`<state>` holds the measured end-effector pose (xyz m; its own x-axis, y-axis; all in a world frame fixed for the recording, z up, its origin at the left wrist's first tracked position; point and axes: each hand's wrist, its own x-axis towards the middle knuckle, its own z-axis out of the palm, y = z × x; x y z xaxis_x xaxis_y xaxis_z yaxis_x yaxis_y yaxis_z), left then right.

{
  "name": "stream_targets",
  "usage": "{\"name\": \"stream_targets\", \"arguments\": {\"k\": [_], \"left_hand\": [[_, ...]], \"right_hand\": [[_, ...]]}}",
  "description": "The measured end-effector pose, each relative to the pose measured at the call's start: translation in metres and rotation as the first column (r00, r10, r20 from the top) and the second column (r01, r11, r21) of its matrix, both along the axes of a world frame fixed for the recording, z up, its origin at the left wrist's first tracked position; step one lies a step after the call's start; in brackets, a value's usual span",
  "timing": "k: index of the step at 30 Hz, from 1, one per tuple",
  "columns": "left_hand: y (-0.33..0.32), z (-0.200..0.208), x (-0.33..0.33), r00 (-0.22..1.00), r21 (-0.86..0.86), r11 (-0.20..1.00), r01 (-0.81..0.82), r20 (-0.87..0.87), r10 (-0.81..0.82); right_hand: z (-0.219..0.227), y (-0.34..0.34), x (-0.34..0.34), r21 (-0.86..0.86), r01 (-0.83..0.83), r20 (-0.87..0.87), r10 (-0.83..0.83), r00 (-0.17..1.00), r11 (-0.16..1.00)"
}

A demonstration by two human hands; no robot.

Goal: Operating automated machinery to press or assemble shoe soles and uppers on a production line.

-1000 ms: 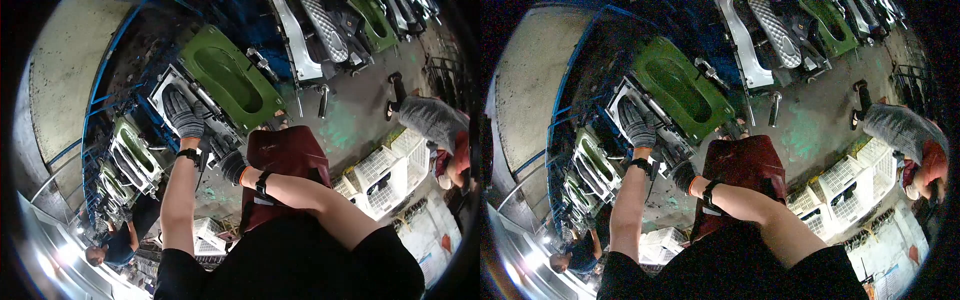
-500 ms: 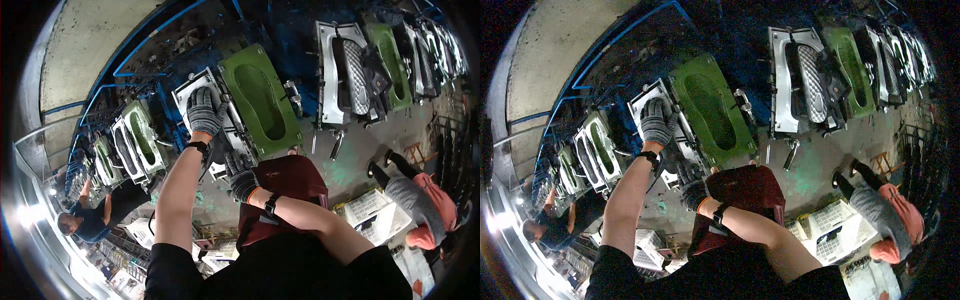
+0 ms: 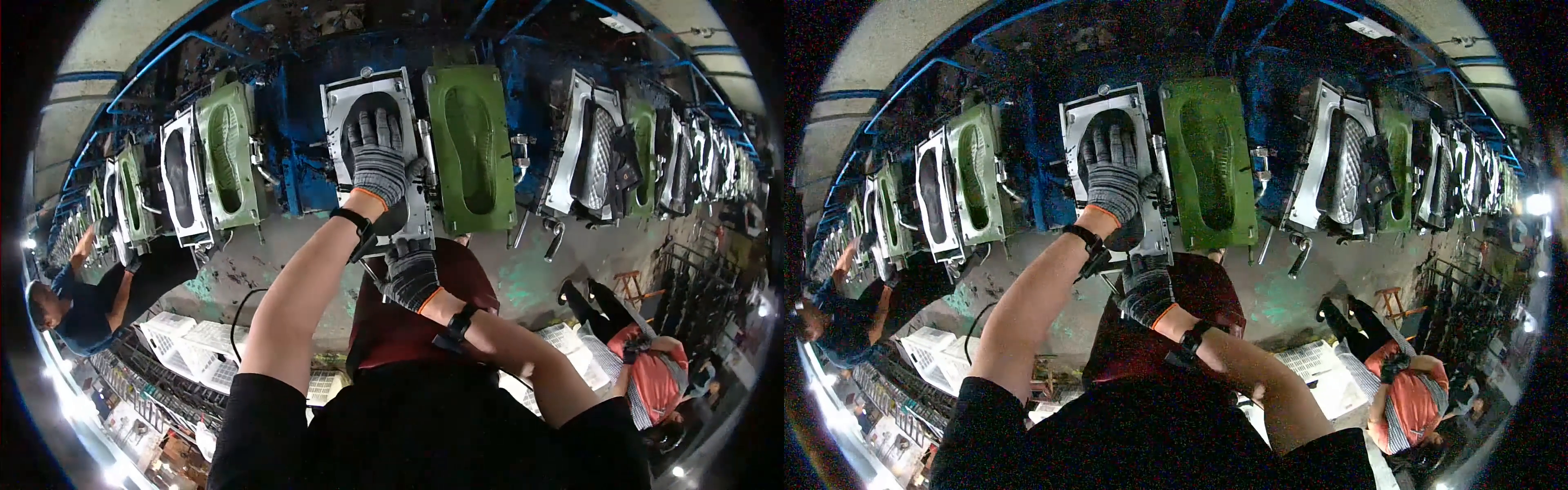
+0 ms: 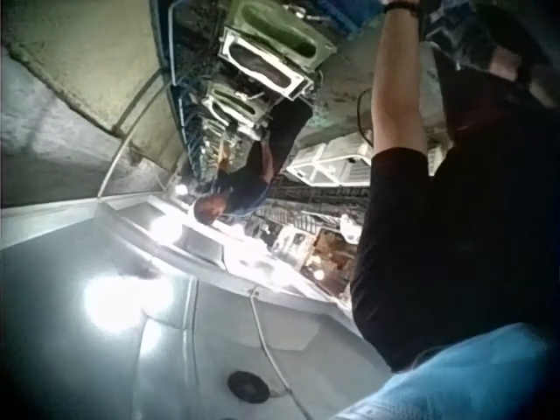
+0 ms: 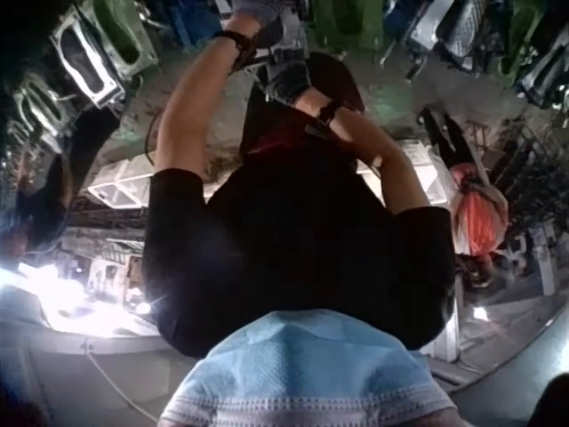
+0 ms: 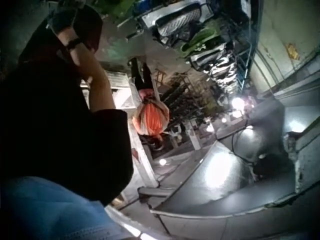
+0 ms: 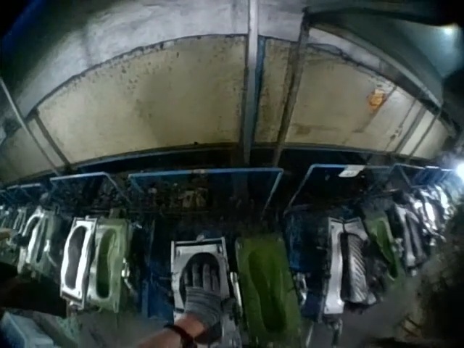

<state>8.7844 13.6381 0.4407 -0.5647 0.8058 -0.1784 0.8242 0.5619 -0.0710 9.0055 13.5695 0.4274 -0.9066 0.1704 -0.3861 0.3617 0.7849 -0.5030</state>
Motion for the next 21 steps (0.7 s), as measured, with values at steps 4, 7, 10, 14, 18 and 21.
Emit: {"name": "stream_targets", "arguments": {"k": [4, 7, 10, 14, 18, 21], "left_hand": [[-0.006, 0.002, -0.002, 1.000, 0.061, 0.998, -0.025, 0.017, 0.024], [-0.015, 0.001, -0.010, 1.000, 0.143, 0.990, -0.009, 0.015, 0.007], [-0.026, -0.010, -0.020, 1.000, 0.284, 0.959, -0.019, 0.011, 0.017], [-0.018, -0.022, -0.048, 0.931, 0.543, 0.831, -0.120, 0.352, -0.095], [-0.074, -0.064, -0.134, 0.537, 0.467, 0.291, -0.835, 0.806, 0.250], [-0.160, -0.141, -0.150, 0.982, 0.618, 0.767, -0.173, 0.164, 0.090]], "right_hand": [[0.003, -0.017, -0.001, -0.152, 0.136, 0.305, -0.085, 0.948, 0.979], [-0.024, -0.025, 0.008, -0.119, 0.211, 0.240, -0.178, 0.954, 0.970], [-0.014, 0.012, -0.003, -0.287, -0.022, 0.331, 0.121, 0.936, 0.958], [-0.037, 0.015, 0.009, -0.064, -0.246, 0.401, 0.250, 0.881, 0.967], [-0.019, -0.005, 0.027, -0.105, 0.059, 0.352, -0.018, 0.936, 0.993], [-0.026, -0.016, 0.031, -0.059, 0.045, -0.079, -0.049, 0.996, 0.997]]}}
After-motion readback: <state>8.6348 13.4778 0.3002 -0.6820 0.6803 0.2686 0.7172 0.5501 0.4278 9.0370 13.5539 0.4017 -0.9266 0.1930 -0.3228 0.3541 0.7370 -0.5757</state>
